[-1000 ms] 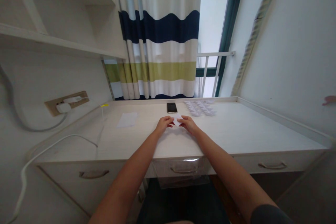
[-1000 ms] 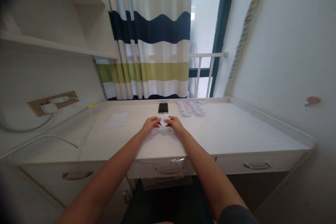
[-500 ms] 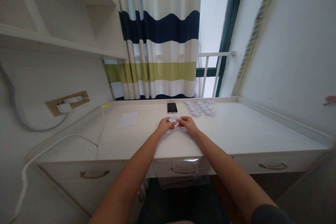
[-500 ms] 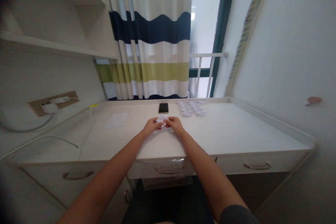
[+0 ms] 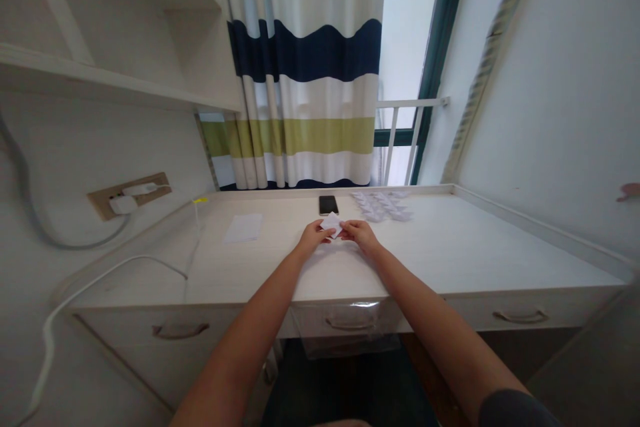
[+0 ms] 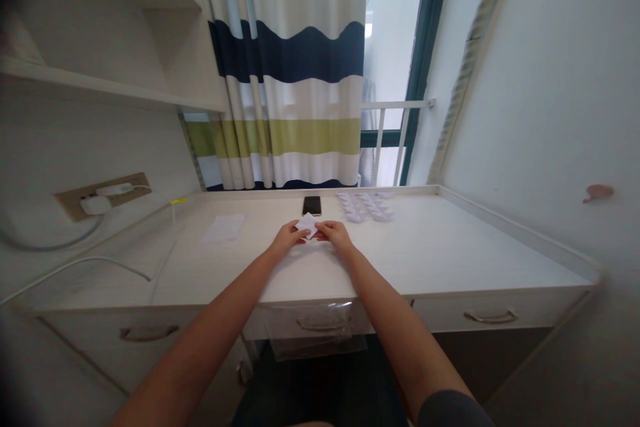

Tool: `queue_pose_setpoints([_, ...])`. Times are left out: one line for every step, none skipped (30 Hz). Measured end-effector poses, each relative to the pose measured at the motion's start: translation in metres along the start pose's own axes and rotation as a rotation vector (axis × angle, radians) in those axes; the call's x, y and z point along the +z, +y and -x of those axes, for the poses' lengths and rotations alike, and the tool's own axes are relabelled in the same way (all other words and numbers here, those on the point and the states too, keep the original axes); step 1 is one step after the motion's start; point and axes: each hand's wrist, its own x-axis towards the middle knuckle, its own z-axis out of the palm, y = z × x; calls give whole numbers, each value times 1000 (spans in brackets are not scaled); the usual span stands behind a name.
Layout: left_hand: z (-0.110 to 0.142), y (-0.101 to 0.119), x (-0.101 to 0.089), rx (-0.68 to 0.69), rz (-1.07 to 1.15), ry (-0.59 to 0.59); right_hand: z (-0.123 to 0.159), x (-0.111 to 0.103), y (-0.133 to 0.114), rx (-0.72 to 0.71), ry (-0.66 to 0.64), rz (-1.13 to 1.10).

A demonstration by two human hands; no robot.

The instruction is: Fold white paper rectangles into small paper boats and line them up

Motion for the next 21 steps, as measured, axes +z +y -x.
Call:
queue_pose_setpoints([1, 0, 1, -9, 13, -22, 0, -1, 0, -14, 14, 11])
queue_pose_setpoints([1, 0, 1, -14, 16, -42, -1, -1, 1, -26, 28, 28])
queue_pose_setpoints([1, 0, 1, -13, 10, -54, -1, -2, 2, -36, 41, 48])
queue_pose_setpoints([1, 0, 1, -8, -4, -56, -1, -2, 2, -42, 52, 70])
queue_pose_setpoints([1, 0, 1, -1, -22, -52, -2, -3, 3, -49, 60, 90])
queue_pose_setpoints([0, 0, 1, 6, -41, -41, -2, -3, 3, -57, 64, 106])
queue_pose_setpoints([0, 0, 1, 11, -59, -30, -3, -3, 4, -69, 64, 114])
queue_pose_setpoints([-1, 0, 0, 14, -73, -18, -4, -3, 5, -88, 60, 114])
queue_pose_setpoints([-1, 0, 0, 14, -81, -10, -4, -4, 5, -111, 56, 110])
queue_pose_setpoints([-2, -1, 0, 13, -83, -4, -5, -4, 6, -139, 53, 105])
queue_pose_setpoints([-2, -1, 0, 10, -80, 1, -6, -4, 7, -167, 52, 102])
queue_pose_setpoints([-3, -2, 0, 7, -75, 7, -7, -5, 8, -191, 54, 102])
queue_pose_setpoints([-3, -2, 0, 5, -67, 14, -9, -5, 10, -210, 58, 105])
queue_pose_setpoints([-4, -3, 0, 6, -58, 25, -10, -6, 11, -225, 63, 109])
queue_pose_setpoints([-4, -4, 0, 14, -47, 37, -11, -7, 12, -235, 68, 111])
queue_pose_setpoints([-5, -4, 0, 28, -33, 48, -12, -7, 13, -243, 70, 113])
queue_pose_setpoints([-5, -5, 0, 50, -18, 61, -13, -7, 14, -249, 71, 115])
queue_pose_setpoints([-5, -5, -1, 76, -3, 69, -13, -8, 15, -257, 70, 118])
queue_pose_setpoints([-5, -5, -1, 99, 9, 74, -13, -8, 15, -264, 69, 122])
queue_pose_setpoints([-5, -5, -2, 118, 14, 73, -13, -8, 14, -270, 67, 128])
queue_pose_setpoints([-5, -5, -3, 130, 13, 67, -13, -8, 14, -272, 65, 132])
